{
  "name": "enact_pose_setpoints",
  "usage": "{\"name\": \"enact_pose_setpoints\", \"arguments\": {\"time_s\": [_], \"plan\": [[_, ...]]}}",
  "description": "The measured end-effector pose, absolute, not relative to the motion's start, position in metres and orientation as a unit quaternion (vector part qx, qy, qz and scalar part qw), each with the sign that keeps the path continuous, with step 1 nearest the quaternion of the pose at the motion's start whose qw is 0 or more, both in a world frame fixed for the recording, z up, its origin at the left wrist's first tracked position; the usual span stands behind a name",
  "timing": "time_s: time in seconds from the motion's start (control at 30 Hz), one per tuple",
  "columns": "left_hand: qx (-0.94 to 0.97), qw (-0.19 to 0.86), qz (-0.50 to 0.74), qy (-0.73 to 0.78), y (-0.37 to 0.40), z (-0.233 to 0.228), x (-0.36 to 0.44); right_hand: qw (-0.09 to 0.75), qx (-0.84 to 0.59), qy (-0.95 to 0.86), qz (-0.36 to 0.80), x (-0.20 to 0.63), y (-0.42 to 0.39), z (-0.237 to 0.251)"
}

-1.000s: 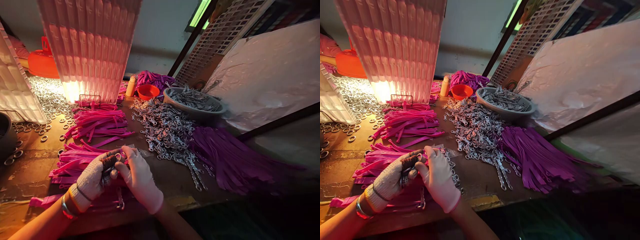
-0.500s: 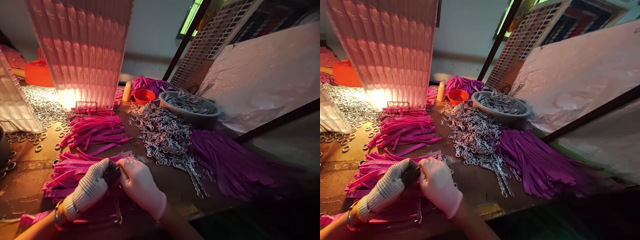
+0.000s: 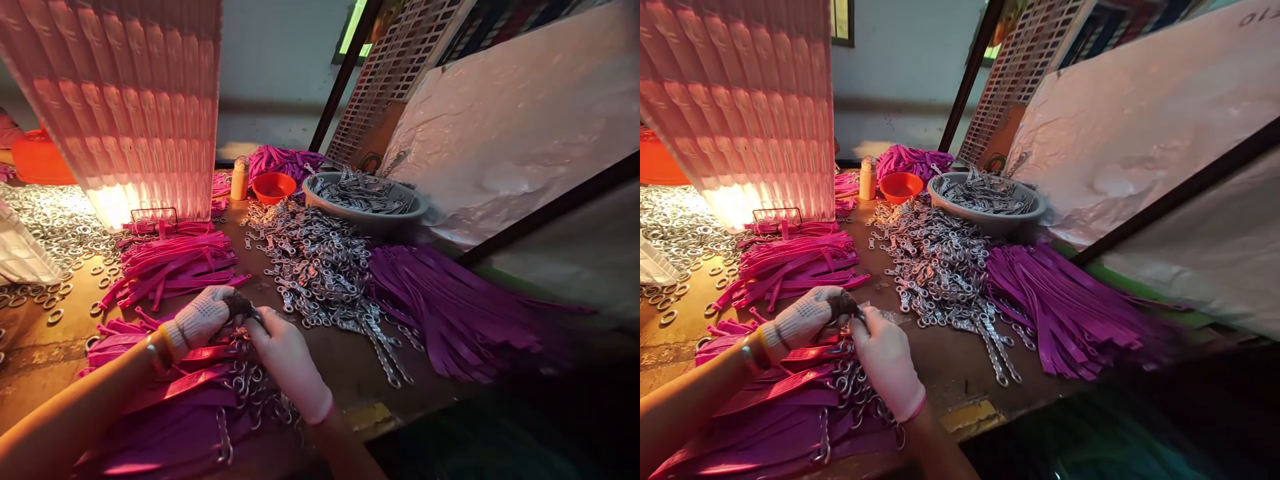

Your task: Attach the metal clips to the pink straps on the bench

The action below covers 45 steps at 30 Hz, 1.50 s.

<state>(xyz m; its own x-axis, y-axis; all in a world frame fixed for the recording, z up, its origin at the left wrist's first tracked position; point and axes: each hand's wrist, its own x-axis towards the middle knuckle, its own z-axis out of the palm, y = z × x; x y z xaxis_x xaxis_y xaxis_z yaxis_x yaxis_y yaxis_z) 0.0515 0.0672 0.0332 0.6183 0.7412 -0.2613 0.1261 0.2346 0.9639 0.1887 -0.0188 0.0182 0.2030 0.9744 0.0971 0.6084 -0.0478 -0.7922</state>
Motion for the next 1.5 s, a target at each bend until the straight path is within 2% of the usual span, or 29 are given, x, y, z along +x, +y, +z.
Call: {"name": "enact_pose_setpoints", "arguments": {"time_s": [0.17, 0.33, 0.4, 0.47, 0.57, 0.63, 0.7, 0.87, 1.0, 1.1, 1.27, 1.37, 1.5], "plan": [[0.631, 0.661, 0.189, 0.36, 0.076, 0.025, 0.092, 0.402, -0.709, -0.529, 0.237, 0.221, -0.02, -0.004], [0.696, 0.599, 0.2, 0.342, 0.064, 0.027, 0.098, 0.304, -0.681, -0.642, 0.178, 0.251, -0.036, 0.01], [0.7, 0.596, 0.198, 0.34, 0.059, 0.03, 0.097, 0.296, -0.662, -0.665, 0.177, 0.255, -0.038, 0.017], [0.666, 0.63, 0.204, 0.344, 0.054, 0.03, 0.097, 0.336, -0.656, -0.64, 0.218, 0.252, -0.037, 0.02], [0.554, 0.711, 0.237, 0.363, 0.049, 0.025, 0.101, 0.4, -0.643, -0.555, 0.344, 0.24, -0.033, 0.017], [0.503, 0.737, 0.251, 0.375, 0.048, 0.02, 0.103, 0.412, -0.621, -0.518, 0.419, 0.234, -0.031, 0.011], [0.48, 0.751, 0.255, 0.375, 0.05, 0.017, 0.103, 0.414, -0.61, -0.51, 0.443, 0.234, -0.028, 0.005], [0.295, 0.859, 0.262, 0.327, 0.057, 0.034, 0.088, 0.47, -0.646, -0.544, 0.256, 0.244, 0.015, -0.011], [0.234, 0.885, 0.219, 0.338, 0.043, 0.045, 0.062, 0.4, -0.615, -0.645, 0.215, 0.241, 0.073, -0.034], [0.332, 0.817, 0.261, 0.392, 0.026, 0.042, 0.036, 0.359, -0.615, -0.661, 0.236, 0.236, 0.091, -0.044], [0.466, 0.631, 0.387, 0.484, 0.015, 0.039, -0.002, 0.427, -0.573, -0.634, 0.295, 0.224, 0.047, -0.01], [0.604, 0.494, 0.425, 0.459, 0.009, 0.041, -0.011, 0.422, -0.506, -0.654, 0.372, 0.205, 0.002, 0.026], [0.698, 0.465, 0.386, 0.383, -0.006, 0.033, -0.015, 0.409, -0.482, -0.661, 0.405, 0.177, -0.037, 0.047]]}}
